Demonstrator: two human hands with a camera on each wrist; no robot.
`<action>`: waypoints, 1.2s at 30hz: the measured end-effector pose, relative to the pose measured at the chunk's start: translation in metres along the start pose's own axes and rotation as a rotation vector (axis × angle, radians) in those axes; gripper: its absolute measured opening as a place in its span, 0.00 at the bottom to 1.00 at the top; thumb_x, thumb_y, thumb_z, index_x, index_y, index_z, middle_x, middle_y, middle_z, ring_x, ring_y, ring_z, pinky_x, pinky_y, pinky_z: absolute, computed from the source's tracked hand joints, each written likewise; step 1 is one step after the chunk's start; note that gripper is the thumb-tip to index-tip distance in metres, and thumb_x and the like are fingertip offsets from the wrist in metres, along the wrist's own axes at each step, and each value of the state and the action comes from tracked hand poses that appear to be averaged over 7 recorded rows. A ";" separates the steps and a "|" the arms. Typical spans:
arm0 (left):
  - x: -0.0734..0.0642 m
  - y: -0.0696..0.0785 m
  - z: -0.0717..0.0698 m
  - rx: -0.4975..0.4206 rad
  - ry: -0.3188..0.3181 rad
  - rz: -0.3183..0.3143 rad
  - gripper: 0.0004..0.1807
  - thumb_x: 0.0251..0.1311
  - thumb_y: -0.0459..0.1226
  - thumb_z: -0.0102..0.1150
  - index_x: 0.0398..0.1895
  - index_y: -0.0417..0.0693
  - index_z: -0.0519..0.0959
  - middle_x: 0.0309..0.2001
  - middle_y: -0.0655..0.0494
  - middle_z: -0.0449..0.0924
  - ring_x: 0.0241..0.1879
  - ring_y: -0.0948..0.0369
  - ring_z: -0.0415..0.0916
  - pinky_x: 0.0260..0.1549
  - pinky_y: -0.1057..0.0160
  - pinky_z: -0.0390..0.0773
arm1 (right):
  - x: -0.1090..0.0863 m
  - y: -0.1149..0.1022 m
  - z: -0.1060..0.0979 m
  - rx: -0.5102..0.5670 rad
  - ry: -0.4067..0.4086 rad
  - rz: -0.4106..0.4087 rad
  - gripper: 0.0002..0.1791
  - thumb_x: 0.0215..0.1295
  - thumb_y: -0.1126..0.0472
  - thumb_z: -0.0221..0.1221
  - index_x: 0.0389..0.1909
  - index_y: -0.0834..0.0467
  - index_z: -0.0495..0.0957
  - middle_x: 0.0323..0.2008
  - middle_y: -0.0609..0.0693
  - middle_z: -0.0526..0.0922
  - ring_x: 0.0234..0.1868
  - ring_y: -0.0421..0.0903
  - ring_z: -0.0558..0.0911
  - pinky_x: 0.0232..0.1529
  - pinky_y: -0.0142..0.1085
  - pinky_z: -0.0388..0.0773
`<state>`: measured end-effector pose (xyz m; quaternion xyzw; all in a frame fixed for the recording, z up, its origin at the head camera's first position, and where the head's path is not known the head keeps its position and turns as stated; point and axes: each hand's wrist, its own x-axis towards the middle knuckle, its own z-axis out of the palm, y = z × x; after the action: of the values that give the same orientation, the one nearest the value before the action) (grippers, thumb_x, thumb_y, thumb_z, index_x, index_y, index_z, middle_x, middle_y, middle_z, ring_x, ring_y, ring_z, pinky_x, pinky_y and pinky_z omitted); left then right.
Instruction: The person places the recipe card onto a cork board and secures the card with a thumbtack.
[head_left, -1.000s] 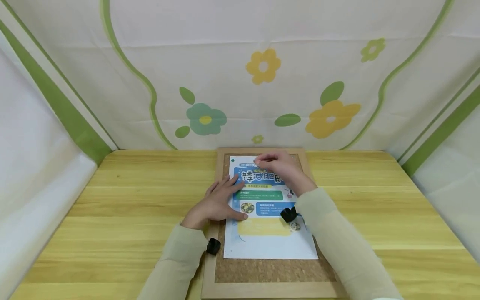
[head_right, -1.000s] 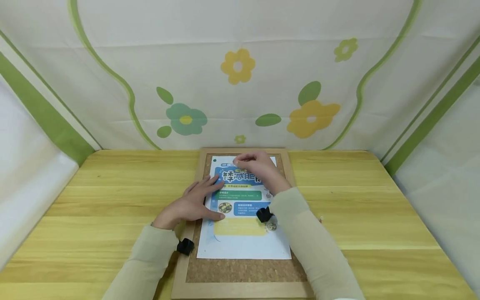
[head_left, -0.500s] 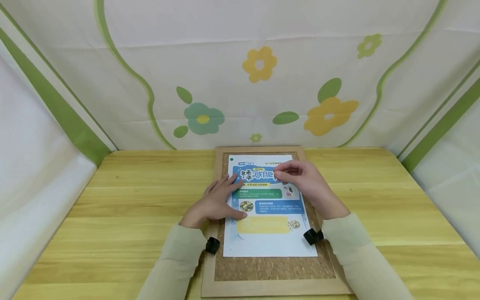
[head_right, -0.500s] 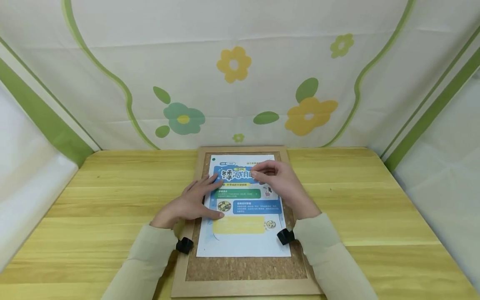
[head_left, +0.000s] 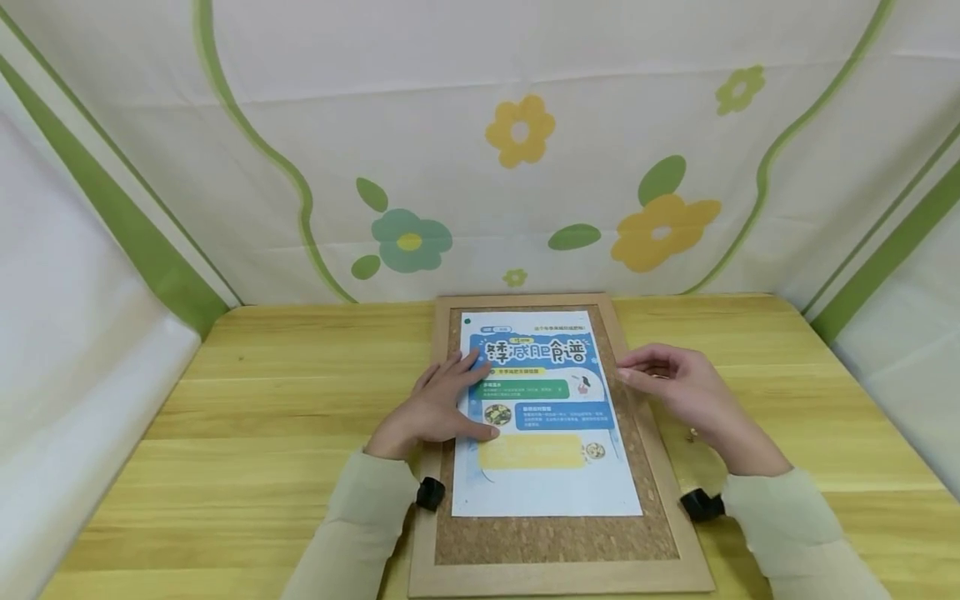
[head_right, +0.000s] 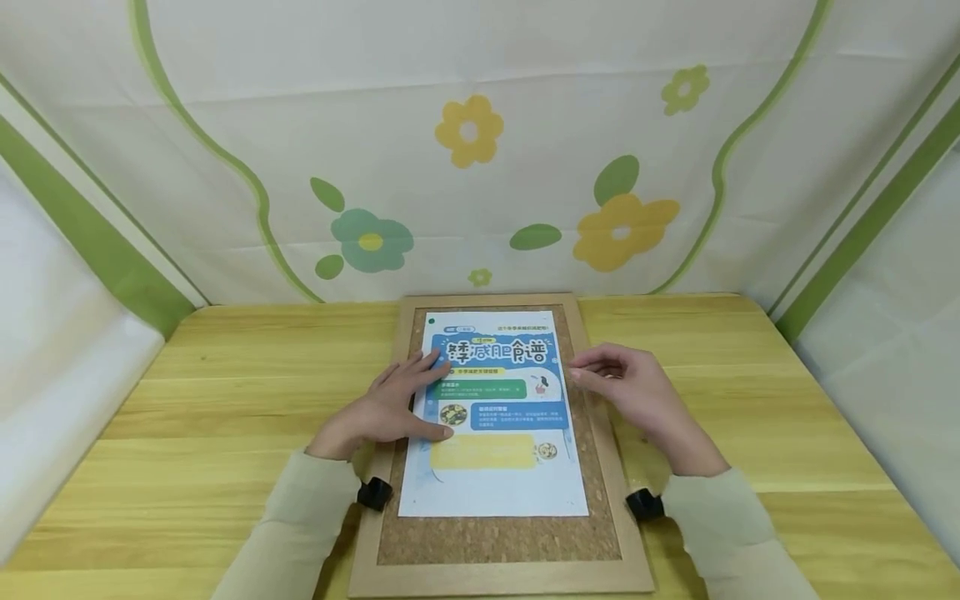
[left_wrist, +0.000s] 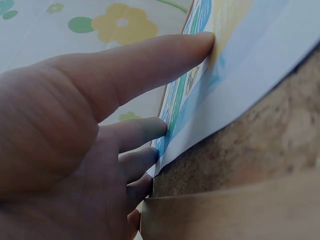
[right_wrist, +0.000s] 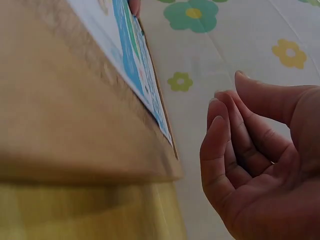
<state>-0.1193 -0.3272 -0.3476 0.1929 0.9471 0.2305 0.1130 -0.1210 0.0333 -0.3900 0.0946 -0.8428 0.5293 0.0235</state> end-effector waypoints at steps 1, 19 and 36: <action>0.000 0.000 0.000 0.000 0.002 -0.001 0.55 0.61 0.49 0.77 0.87 0.49 0.58 0.90 0.50 0.41 0.90 0.45 0.30 0.85 0.35 0.31 | -0.003 0.005 -0.005 -0.011 0.003 0.005 0.21 0.76 0.48 0.67 0.59 0.59 0.85 0.53 0.53 0.89 0.47 0.39 0.84 0.46 0.34 0.84; 0.000 0.001 0.006 -0.003 0.000 0.002 0.55 0.60 0.49 0.78 0.87 0.49 0.59 0.90 0.50 0.43 0.90 0.45 0.33 0.85 0.34 0.33 | -0.041 0.069 -0.052 -0.230 -0.120 0.180 0.22 0.72 0.44 0.70 0.50 0.59 0.83 0.35 0.49 0.83 0.31 0.40 0.78 0.32 0.34 0.79; 0.000 0.005 -0.001 0.082 -0.018 -0.008 0.55 0.62 0.52 0.76 0.87 0.50 0.57 0.90 0.49 0.42 0.90 0.45 0.32 0.85 0.34 0.36 | -0.039 0.063 -0.058 -0.338 -0.166 0.144 0.19 0.73 0.44 0.69 0.44 0.57 0.87 0.32 0.49 0.85 0.27 0.39 0.78 0.29 0.34 0.79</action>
<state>-0.1185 -0.3232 -0.3438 0.1957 0.9554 0.1893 0.1144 -0.0980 0.1169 -0.4256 0.0720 -0.9234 0.3707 -0.0685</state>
